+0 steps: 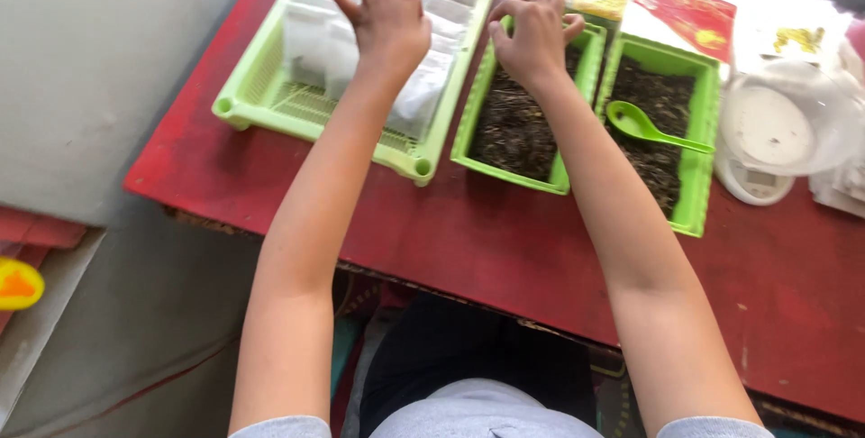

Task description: Filling small filter bags with tea leaves using a spoon, weighing them on a scale, and organizing them in a tray

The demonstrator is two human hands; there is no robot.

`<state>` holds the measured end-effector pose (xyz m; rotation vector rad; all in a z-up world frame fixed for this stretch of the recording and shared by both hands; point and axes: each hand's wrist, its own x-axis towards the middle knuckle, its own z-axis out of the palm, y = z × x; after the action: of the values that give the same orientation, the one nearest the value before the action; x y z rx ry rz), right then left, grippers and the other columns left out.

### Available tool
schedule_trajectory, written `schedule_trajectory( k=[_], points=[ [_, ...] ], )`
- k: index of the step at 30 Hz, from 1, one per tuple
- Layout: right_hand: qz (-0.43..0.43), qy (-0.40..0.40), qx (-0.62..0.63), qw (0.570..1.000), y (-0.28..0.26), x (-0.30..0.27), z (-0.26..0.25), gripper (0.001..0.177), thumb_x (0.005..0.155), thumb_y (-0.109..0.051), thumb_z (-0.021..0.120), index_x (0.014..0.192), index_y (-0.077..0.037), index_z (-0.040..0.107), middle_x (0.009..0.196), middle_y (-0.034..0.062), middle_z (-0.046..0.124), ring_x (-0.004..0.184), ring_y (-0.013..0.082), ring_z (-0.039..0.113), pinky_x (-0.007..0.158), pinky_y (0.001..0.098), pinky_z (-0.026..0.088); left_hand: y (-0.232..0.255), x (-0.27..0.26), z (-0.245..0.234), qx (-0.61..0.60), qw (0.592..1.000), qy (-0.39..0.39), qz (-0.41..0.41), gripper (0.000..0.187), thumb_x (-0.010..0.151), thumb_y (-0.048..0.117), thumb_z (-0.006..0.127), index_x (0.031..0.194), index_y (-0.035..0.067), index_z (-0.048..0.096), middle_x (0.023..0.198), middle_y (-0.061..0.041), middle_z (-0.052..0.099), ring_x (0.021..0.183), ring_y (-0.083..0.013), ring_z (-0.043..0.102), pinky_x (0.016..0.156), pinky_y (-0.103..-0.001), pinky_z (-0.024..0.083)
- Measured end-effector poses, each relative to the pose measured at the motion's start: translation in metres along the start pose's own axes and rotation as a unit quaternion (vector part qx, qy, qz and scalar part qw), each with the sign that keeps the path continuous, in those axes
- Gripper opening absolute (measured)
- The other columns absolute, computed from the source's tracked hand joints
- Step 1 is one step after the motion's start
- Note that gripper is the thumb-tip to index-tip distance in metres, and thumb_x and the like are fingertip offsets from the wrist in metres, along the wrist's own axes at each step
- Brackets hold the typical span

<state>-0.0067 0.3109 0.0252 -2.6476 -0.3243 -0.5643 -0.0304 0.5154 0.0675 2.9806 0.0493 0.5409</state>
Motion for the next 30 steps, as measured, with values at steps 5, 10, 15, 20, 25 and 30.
schedule_trajectory(
  k=[5, 10, 15, 20, 25, 30],
  points=[
    [0.044, 0.052, -0.026, 0.997, 0.077, -0.018, -0.046, 0.007, 0.091, -0.024, 0.074, 0.093, -0.026, 0.08, 0.118, 0.0069, 0.067, 0.113, 0.031, 0.051, 0.08, 0.0525, 0.03, 0.084, 0.019, 0.026, -0.044, 0.993, 0.052, 0.098, 0.022, 0.074, 0.022, 0.067, 0.093, 0.021, 0.078, 0.112, -0.014, 0.054, 0.117, -0.0369, 0.037, 0.093, -0.066, 0.024],
    [0.078, 0.132, -0.043, 0.987, 0.159, -0.048, -0.096, 0.011, 0.088, -0.02, 0.072, 0.087, -0.029, 0.076, 0.107, -0.0053, 0.063, 0.109, 0.0251, 0.049, 0.075, 0.0477, 0.026, 0.191, 0.023, 0.031, -0.077, 0.978, 0.045, 0.188, 0.016, 0.077, 0.026, 0.075, 0.092, 0.02, 0.076, 0.111, -0.011, 0.054, 0.114, -0.0355, 0.039, 0.093, -0.065, 0.029],
    [0.157, 0.183, -0.07, 0.968, 0.248, -0.077, -0.149, 0.01, 0.089, -0.02, 0.072, 0.091, -0.028, 0.077, 0.107, 0.001, 0.062, 0.106, 0.0312, 0.052, 0.075, 0.0535, 0.033, 0.305, 0.011, 0.025, -0.103, 0.961, 0.004, 0.255, 0.01, 0.08, 0.027, 0.078, 0.087, 0.021, 0.073, 0.123, -0.012, 0.059, 0.126, -0.0342, 0.04, 0.098, -0.059, 0.027],
    [0.218, 0.203, -0.091, 0.95, 0.33, -0.111, -0.195, 0.011, 0.091, -0.016, 0.073, 0.097, -0.024, 0.077, 0.113, 0.0057, 0.064, 0.11, 0.0307, 0.054, 0.086, 0.0605, 0.034, 0.405, 0.002, 0.051, -0.134, 0.937, 0.003, 0.324, 0.026, 0.078, 0.033, 0.076, 0.1, 0.02, 0.073, 0.129, -0.015, 0.054, 0.131, -0.0357, 0.035, 0.1, -0.064, 0.028],
    [0.299, 0.185, -0.104, 0.931, 0.409, -0.139, -0.222, 0.016, 0.091, -0.014, 0.069, 0.093, -0.028, 0.076, 0.111, 0.0046, 0.06, 0.108, 0.0307, 0.051, 0.08, 0.0548, 0.038, 0.492, -0.001, 0.086, -0.146, 0.919, -0.034, 0.364, 0.007, 0.082, 0.024, 0.069, 0.089, 0.026, 0.069, 0.113, -0.004, 0.056, 0.122, -0.0302, 0.041, 0.096, -0.053, 0.027],
    [0.371, 0.079, -0.135, 0.915, 0.464, -0.138, -0.223, 0.013, 0.092, -0.028, 0.067, 0.097, -0.036, 0.076, 0.116, 0.0009, 0.066, 0.114, 0.034, 0.05, 0.078, 0.0553, 0.032, 0.547, 0.002, 0.111, -0.119, 0.91, -0.129, 0.375, 0.043, 0.072, -0.001, 0.059, 0.105, 0.026, 0.068, 0.122, -0.007, 0.049, 0.131, -0.0329, 0.031, 0.101, -0.056, 0.02]
  ],
)
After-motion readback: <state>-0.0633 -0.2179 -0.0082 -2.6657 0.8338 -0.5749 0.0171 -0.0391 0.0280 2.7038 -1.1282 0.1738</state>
